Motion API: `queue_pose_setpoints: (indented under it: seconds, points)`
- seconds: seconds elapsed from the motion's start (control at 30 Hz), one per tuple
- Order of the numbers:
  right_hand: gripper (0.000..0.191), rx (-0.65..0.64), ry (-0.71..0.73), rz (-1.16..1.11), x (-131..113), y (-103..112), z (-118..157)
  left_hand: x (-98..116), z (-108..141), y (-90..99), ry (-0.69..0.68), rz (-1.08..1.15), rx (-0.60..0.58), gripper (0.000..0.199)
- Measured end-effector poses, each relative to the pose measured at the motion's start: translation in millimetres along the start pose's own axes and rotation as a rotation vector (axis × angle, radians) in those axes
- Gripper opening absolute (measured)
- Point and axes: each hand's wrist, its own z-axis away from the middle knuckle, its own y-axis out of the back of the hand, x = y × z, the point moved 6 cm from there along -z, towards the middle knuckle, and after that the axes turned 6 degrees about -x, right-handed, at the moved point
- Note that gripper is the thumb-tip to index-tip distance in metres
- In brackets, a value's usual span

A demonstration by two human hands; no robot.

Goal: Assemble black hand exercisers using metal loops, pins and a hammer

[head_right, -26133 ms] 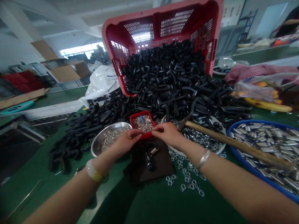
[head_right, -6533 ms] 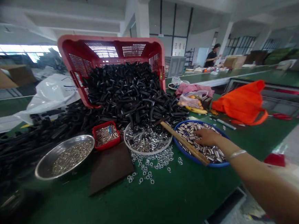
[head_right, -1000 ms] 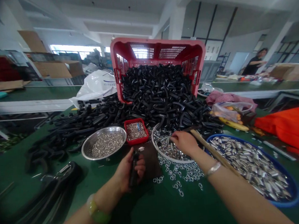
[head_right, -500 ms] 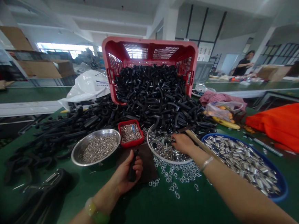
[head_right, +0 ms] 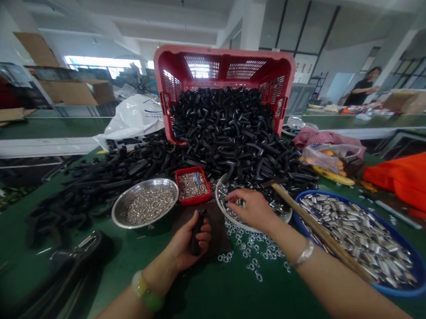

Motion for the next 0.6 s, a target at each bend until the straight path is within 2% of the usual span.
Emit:
queue_pose_setpoints:
  seconds: [0.1, 0.17, 0.27, 0.4, 0.6]
  points:
    - [0.011, -0.050, 0.155, -0.054, -44, -19, -8, -1, 1, -0.2, 0.001, -0.004, 0.005, 0.031]
    - [0.011, -0.070, 0.195, -0.039, -56, -31, -13, -1, 1, 0.3, 0.003, -0.018, 0.011, 0.032]
    - [0.014, -0.051, 0.199, -0.026, -54, -40, -18, -1, 2, 1.3, 0.005, -0.033, 0.024, 0.032]
    - [0.012, -0.028, 0.185, -0.058, -47, -41, -18, 2, 2, 2.9, -0.006, -0.046, 0.045, 0.032]
    - [0.009, 0.023, 0.200, -0.059, -54, -40, -17, -1, 2, 2.2, 0.044, -0.060, 0.037, 0.034]
